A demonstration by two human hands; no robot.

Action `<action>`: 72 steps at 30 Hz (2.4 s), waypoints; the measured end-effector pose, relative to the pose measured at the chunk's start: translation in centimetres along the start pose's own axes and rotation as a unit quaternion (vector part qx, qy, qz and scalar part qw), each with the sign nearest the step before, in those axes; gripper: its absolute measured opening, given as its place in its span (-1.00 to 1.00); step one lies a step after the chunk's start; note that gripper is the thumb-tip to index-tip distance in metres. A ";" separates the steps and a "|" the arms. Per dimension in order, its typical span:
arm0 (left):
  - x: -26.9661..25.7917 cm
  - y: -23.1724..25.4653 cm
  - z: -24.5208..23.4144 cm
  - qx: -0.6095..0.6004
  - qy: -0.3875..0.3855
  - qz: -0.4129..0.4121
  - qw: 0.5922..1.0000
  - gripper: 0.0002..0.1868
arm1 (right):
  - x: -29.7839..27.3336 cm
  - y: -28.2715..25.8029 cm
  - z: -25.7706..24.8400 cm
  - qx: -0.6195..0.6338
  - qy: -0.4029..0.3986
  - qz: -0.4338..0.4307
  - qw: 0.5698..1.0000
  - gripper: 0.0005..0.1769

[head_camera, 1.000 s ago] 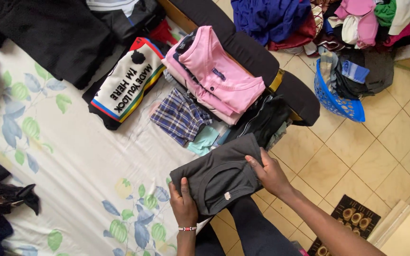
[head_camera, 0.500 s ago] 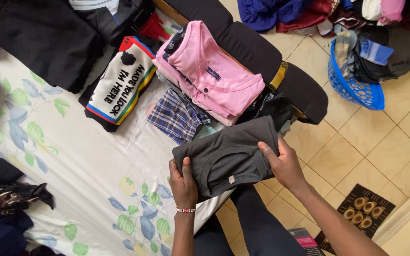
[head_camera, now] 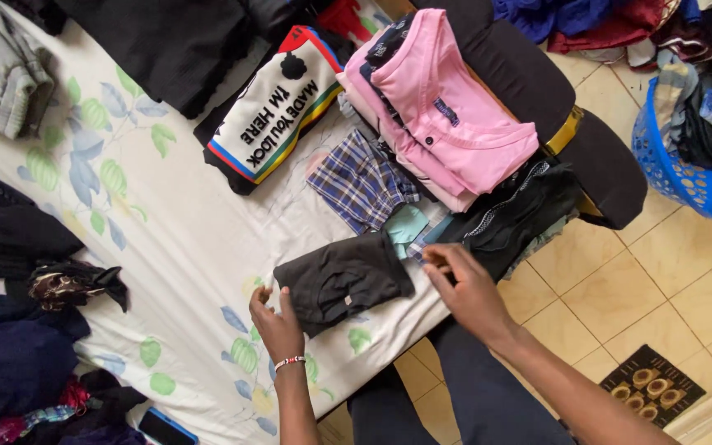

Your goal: Folding various items of clothing including t-shirts and blue jeans on a bed.

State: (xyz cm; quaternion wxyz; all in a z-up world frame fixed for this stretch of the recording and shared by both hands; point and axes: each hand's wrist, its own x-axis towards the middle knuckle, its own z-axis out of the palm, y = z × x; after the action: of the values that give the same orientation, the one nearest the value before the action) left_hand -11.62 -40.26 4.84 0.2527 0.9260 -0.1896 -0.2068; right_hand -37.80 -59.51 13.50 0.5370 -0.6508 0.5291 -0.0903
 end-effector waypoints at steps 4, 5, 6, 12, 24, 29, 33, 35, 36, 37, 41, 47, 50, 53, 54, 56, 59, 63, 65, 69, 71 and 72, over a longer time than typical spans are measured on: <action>2.2 4.9 1.5 -0.100 -0.079 -0.017 0.992 -0.61 | 2.5 -1.5 -4.7 -0.147 0.120 -0.141 0.972 -0.67; 2.2 6.9 2.4 -0.101 -0.075 -0.016 0.992 -0.61 | 4.0 -1.8 -5.0 -0.147 0.120 -0.145 0.971 -0.67; 2.2 9.0 3.3 -0.111 -0.121 -0.009 0.986 -0.66 | 5.5 -2.1 -5.4 -0.207 0.134 -0.179 0.953 -0.53; 1.1 16.7 10.7 -0.250 -0.271 0.012 0.930 -0.70 | 11.2 -0.1 -5.9 -0.384 0.121 -0.233 0.885 -0.10; 6.7 23.7 17.6 -0.422 -0.346 -0.070 0.835 -0.46 | 14.7 -0.8 -11.0 -0.231 0.049 -0.192 0.953 -0.55; 9.5 29.7 20.4 -0.425 -0.327 -0.006 0.844 -0.29 | 14.0 -2.4 -11.7 -0.232 0.037 -0.210 0.949 -0.62; 10.4 29.2 25.8 -0.311 -0.196 0.051 0.929 -0.37 | 13.4 -2.0 -10.6 -0.239 0.032 -0.236 0.941 -0.64; 9.6 28.9 25.5 -0.293 -0.165 0.050 0.940 -0.46 | 13.0 -1.9 -10.7 -0.245 0.035 -0.241 0.938 -0.65; 9.1 28.7 24.7 -0.340 -0.164 0.030 0.925 -0.55 | 12.7 -2.1 -10.9 -0.245 0.035 -0.248 0.937 -0.65; 8.7 28.5 23.8 -0.386 -0.164 0.010 0.908 -0.64 | 12.5 -2.4 -11.0 -0.246 0.035 -0.255 0.935 -0.65; 5.9 27.6 16.7 -0.421 -0.113 -0.045 0.899 -0.69 | 9.7 -5.3 -9.8 -0.242 0.028 -0.273 0.931 -0.61; 4.9 17.5 7.5 -0.548 0.027 -0.096 0.830 -0.67 | 6.7 -8.6 -1.3 -0.228 -0.061 -0.334 0.913 -0.59; 6.9 11.8 3.7 -0.576 0.096 -0.116 0.803 -0.65 | 6.7 -8.8 5.4 -0.205 -0.122 -0.377 0.895 -0.63; 9.3 5.3 0.4 -0.592 0.162 -0.158 0.773 -0.63 | 7.3 -9.1 12.9 -0.200 -0.162 -0.429 0.866 -0.68; 10.2 2.9 -0.4 -0.623 0.172 -0.152 0.748 -0.64 | 7.4 -9.6 15.2 -0.210 -0.168 -0.450 0.851 -0.68; 12.7 -0.6 -1.0 -0.660 0.186 -0.142 0.714 -0.65 | 8.7 -9.8 18.9 -0.228 -0.175 -0.479 0.829 -0.69; 16.5 -6.4 -1.6 -0.713 0.159 -0.128 0.671 -0.64 | 11.2 -8.6 24.6 -0.256 -0.174 -0.522 0.795 -0.64; 17.7 -18.0 2.1 -0.683 -0.005 -0.147 0.716 -0.53 | 10.3 -3.6 29.3 -0.321 -0.164 -0.513 0.779 -0.61; 16.8 -19.6 1.9 -0.662 -0.075 -0.157 0.729 -0.56 | 8.2 -3.4 29.6 -0.341 -0.151 -0.507 0.777 -0.59; 11.3 -18.7 0.3 -0.628 -0.108 -0.184 0.748 -0.72 | 2.0 -4.5 26.6 -0.204 -0.109 -0.378 0.897 -0.64; 8.3 -19.6 1.5 -0.606 -0.123 -0.188 0.763 -0.63 | -0.1 -2.6 23.8 -0.133 -0.085 -0.282 0.946 -0.72; 6.8 -19.6 2.1 -0.579 -0.160 -0.226 0.767 -0.61 | -0.7 -0.9 22.3 -0.163 -0.003 -0.222 0.961 -0.73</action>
State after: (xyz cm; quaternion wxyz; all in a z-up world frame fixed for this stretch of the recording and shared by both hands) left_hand -2.05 -28.50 -9.44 0.6528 0.5737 0.1428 -0.4736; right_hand -22.33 -45.61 5.46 0.3920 -0.8307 0.3775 -0.1176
